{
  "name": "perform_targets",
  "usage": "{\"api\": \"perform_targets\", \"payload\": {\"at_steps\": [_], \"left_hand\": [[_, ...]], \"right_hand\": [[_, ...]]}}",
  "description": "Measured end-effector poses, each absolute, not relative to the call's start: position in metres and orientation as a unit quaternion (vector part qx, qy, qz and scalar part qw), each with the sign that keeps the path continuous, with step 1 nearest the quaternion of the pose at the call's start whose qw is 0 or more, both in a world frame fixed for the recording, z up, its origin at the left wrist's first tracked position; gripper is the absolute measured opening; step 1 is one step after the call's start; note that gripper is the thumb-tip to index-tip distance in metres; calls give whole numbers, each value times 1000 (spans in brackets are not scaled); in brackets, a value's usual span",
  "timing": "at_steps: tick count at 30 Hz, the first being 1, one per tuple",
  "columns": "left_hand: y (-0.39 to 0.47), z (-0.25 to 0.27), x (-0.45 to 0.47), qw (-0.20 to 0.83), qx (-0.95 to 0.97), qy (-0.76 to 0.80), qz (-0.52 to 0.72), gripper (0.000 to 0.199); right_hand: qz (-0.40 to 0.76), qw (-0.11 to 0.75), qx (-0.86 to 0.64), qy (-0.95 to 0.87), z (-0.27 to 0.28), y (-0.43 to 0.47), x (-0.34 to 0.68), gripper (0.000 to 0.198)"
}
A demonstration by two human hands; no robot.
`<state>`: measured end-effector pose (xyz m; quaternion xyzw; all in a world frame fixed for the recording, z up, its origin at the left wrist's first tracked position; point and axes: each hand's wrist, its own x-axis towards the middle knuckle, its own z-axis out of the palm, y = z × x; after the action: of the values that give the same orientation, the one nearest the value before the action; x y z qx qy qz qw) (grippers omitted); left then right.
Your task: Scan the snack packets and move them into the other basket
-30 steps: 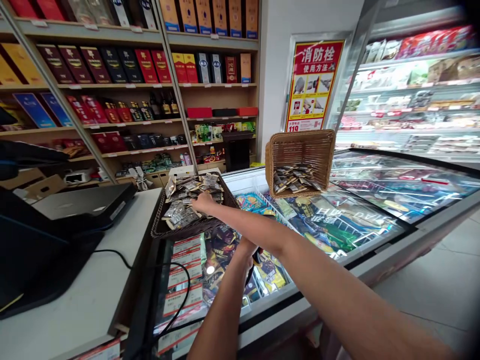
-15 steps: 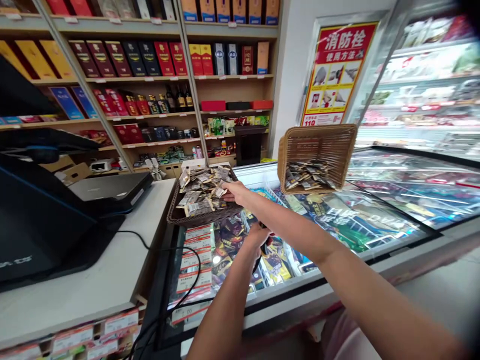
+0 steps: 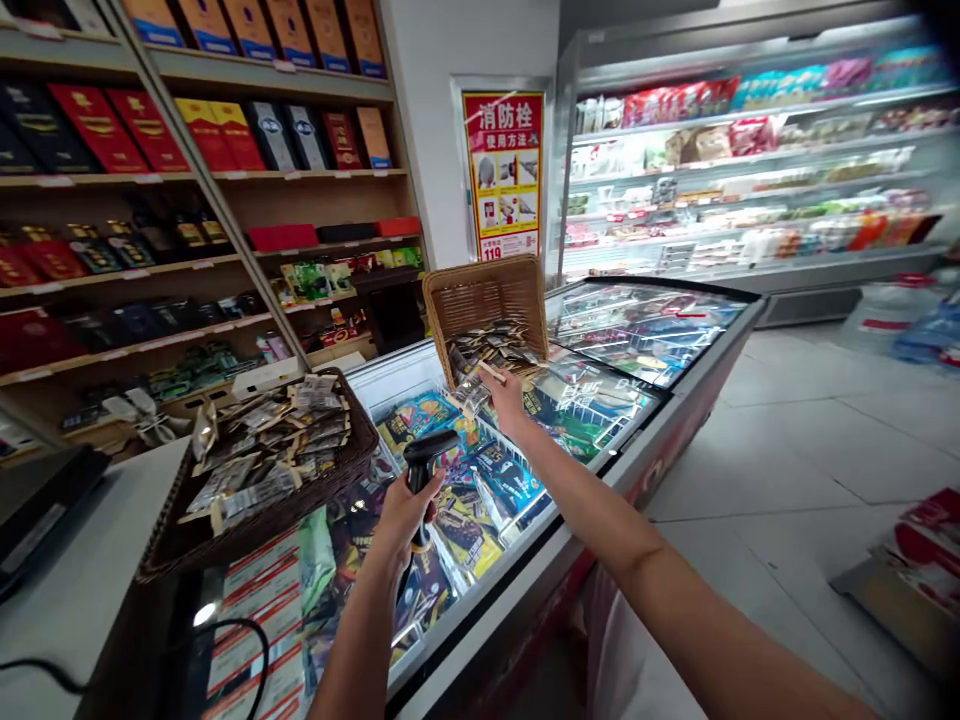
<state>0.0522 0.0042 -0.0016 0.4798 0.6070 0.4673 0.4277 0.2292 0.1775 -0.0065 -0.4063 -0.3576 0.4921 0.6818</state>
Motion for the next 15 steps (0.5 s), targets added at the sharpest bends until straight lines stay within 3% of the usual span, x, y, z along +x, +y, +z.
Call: {"api": "perform_targets", "payload": {"at_steps": [8,15], "left_hand": [[-2,9,57,388,550,595,440,51],[0,9,58,395,563,596,414,51]], "right_hand": [[529,645,-445,-324,-26,183,240,20],[518,641,-458,-333,-22,175,242,24]]}}
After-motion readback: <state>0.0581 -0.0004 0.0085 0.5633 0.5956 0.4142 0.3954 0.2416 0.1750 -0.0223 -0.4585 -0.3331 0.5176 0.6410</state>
